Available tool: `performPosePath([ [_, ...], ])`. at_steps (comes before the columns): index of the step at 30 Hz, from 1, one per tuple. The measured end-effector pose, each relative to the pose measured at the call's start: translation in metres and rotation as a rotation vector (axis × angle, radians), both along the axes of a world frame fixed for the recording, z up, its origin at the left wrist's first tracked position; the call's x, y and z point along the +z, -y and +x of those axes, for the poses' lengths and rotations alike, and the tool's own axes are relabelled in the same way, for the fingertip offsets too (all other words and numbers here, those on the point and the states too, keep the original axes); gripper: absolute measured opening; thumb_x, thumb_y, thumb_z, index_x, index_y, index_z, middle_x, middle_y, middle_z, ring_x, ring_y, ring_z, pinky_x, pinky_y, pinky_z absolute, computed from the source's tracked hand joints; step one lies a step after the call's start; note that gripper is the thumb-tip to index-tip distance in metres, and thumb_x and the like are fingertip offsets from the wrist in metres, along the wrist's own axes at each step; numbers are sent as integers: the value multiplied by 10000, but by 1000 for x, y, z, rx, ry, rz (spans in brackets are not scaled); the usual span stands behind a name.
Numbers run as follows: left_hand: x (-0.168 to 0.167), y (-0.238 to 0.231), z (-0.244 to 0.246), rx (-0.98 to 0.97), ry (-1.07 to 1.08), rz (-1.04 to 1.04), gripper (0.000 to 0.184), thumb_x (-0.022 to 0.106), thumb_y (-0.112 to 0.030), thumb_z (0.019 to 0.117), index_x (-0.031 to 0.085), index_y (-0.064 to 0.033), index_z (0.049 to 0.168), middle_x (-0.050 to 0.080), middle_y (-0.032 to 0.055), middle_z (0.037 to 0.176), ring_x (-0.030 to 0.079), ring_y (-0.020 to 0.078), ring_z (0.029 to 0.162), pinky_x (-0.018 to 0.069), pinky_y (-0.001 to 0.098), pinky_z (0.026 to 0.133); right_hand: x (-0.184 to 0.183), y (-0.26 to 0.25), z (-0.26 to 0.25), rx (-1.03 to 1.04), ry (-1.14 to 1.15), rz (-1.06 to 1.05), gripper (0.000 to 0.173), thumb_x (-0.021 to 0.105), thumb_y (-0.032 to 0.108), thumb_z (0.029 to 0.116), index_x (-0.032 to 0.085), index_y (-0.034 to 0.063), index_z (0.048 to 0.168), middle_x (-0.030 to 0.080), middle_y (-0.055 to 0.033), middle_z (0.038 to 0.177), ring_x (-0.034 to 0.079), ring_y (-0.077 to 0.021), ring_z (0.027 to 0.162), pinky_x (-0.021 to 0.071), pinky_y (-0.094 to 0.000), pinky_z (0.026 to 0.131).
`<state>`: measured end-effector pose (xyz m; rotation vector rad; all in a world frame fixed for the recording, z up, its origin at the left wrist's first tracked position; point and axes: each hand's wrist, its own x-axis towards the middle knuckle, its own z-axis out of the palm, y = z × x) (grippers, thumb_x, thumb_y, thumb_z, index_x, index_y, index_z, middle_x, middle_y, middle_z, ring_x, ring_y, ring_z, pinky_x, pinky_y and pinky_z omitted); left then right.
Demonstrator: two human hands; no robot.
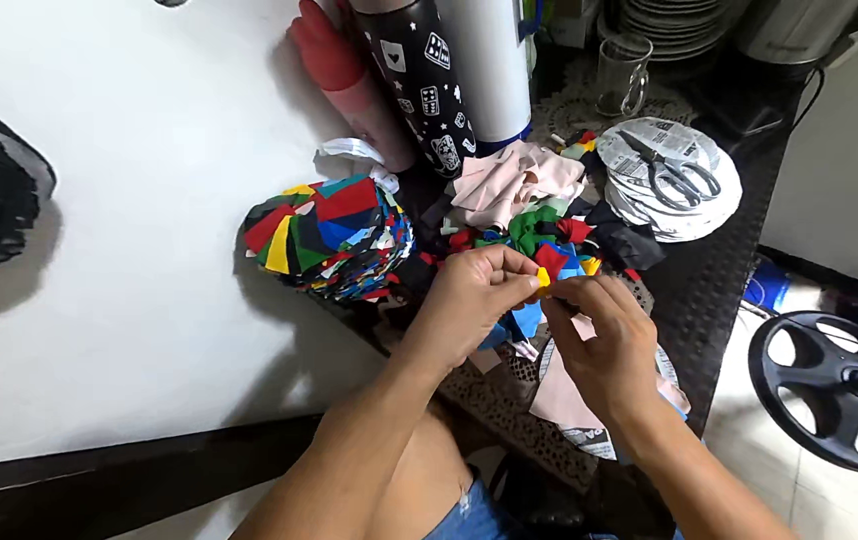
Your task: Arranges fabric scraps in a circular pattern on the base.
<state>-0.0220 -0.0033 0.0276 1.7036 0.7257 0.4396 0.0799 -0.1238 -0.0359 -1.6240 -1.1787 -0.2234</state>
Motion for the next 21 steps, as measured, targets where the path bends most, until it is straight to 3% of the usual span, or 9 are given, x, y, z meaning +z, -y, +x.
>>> performPosePath([
  [8,-7,14,6,-76,-68,207,170,709,-16,928,692,-97,1076,757,-23,869,712,43,765,589,211,699,-9,2,14,-81,113,-3,98,673,105,926,751,61,886,714,-65,831,669,-187,804,537,-317,702],
  [10,-8,16,7,-75,-84,231,193,725,-13,915,681,-102,1080,755,-24,880,710,30,773,585,203,695,-8,4,14,-21,-59,0,94,679,91,912,758,45,894,714,-53,833,665,-127,793,542,-265,703],
  [12,-9,17,8,-71,-69,241,186,745,-7,897,687,-97,1050,747,-18,880,710,32,773,595,204,696,-3,9,16,99,-472,15,84,669,66,923,747,36,920,704,-3,843,659,-21,760,557,-182,691],
  [15,-11,20,9,-74,-39,272,147,776,-33,878,707,-97,991,731,-18,879,705,32,767,601,194,692,7,11,18,190,-1045,108,138,644,-24,921,744,48,858,700,4,763,635,-38,671,545,-193,648],
  [21,-20,27,11,-61,-31,411,79,767,-95,897,727,-97,965,734,-32,863,695,-13,747,587,162,684,5,13,11,189,-1067,191,139,666,-45,891,763,46,849,709,-8,782,641,-46,694,545,-188,665],
])
